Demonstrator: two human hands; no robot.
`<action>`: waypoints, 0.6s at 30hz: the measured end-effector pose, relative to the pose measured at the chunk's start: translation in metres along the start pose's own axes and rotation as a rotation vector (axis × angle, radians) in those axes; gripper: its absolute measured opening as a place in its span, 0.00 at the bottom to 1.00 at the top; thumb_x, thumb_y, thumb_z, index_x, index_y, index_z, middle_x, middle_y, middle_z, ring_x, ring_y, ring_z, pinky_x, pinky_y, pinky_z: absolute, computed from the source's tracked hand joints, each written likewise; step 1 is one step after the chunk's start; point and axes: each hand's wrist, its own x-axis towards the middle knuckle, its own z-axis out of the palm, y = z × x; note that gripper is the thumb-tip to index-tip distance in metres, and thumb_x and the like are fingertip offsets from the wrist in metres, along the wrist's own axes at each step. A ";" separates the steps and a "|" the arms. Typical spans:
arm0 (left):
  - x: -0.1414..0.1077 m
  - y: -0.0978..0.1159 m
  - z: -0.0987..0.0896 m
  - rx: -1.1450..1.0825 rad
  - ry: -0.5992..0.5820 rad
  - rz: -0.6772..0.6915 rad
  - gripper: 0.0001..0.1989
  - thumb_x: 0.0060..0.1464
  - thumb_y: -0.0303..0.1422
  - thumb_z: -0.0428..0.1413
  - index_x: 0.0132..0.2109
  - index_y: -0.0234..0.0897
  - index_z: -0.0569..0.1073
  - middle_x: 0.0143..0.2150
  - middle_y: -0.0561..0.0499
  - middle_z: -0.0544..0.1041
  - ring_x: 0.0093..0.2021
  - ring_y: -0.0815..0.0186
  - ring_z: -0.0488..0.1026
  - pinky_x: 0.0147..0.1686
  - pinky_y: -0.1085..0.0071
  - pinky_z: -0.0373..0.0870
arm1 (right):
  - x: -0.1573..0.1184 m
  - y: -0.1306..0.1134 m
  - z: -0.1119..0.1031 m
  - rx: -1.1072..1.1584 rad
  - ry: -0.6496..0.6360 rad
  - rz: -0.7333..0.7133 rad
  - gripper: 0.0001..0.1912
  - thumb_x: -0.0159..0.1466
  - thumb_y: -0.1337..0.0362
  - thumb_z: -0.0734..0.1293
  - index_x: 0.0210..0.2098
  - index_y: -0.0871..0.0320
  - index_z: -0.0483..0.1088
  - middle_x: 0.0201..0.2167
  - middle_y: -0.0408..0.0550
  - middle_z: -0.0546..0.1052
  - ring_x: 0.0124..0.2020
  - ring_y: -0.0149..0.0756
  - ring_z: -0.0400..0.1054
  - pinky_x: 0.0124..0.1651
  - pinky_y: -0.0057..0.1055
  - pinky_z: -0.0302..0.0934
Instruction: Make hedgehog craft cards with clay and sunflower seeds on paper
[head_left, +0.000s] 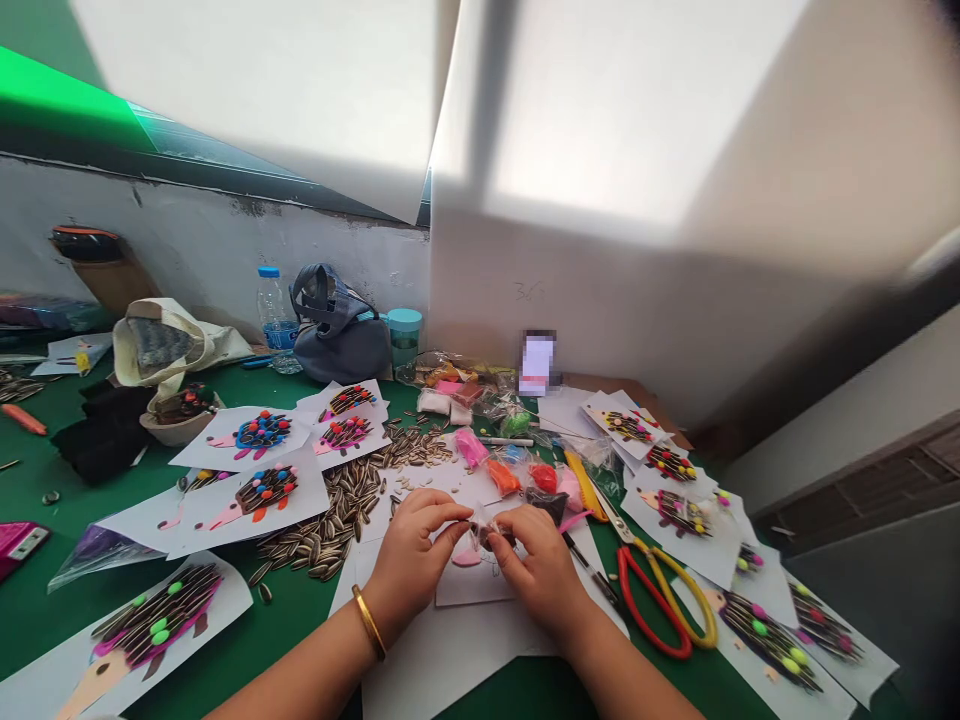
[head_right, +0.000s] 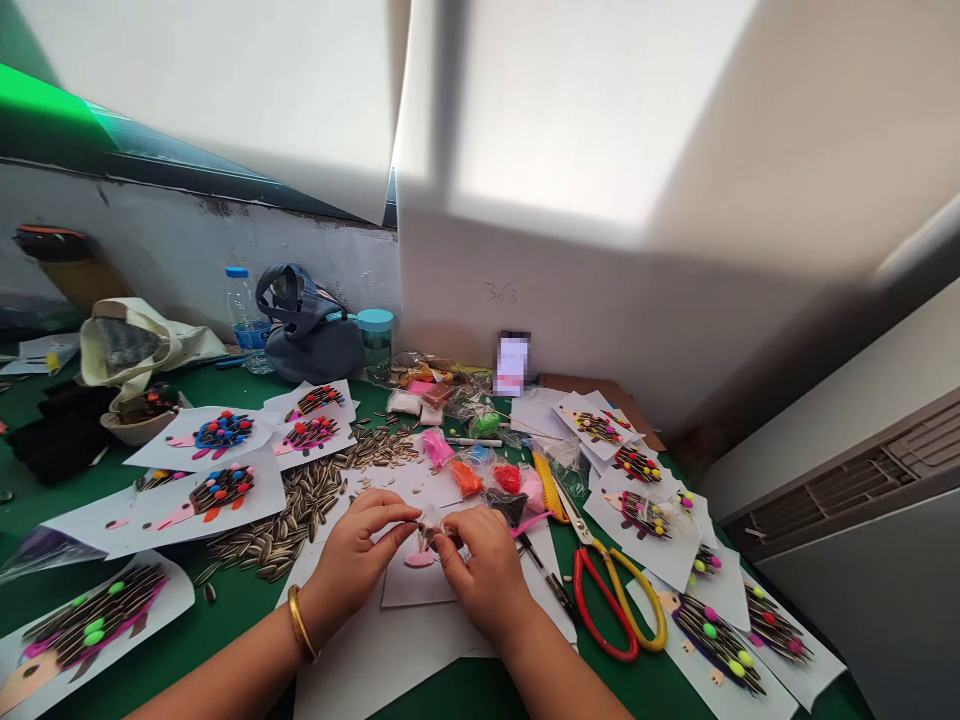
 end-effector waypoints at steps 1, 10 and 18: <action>0.000 -0.001 0.000 -0.016 0.002 -0.014 0.08 0.60 0.36 0.55 0.40 0.43 0.79 0.37 0.48 0.78 0.41 0.60 0.73 0.43 0.63 0.71 | 0.000 -0.001 -0.001 -0.002 0.006 0.000 0.11 0.69 0.59 0.61 0.36 0.55 0.72 0.30 0.45 0.75 0.35 0.37 0.67 0.40 0.34 0.58; 0.003 0.001 -0.006 -0.093 0.136 -0.093 0.11 0.62 0.39 0.54 0.35 0.40 0.76 0.34 0.49 0.76 0.38 0.62 0.73 0.41 0.65 0.70 | 0.000 -0.003 -0.002 0.021 0.042 0.026 0.10 0.69 0.59 0.61 0.36 0.55 0.72 0.31 0.46 0.75 0.35 0.38 0.68 0.40 0.34 0.59; -0.002 -0.005 0.001 -0.121 0.034 -0.039 0.11 0.62 0.38 0.54 0.44 0.44 0.80 0.39 0.48 0.79 0.42 0.62 0.74 0.44 0.64 0.72 | 0.000 -0.004 -0.002 0.059 0.042 0.036 0.08 0.69 0.61 0.61 0.38 0.55 0.72 0.32 0.45 0.75 0.36 0.38 0.67 0.41 0.35 0.58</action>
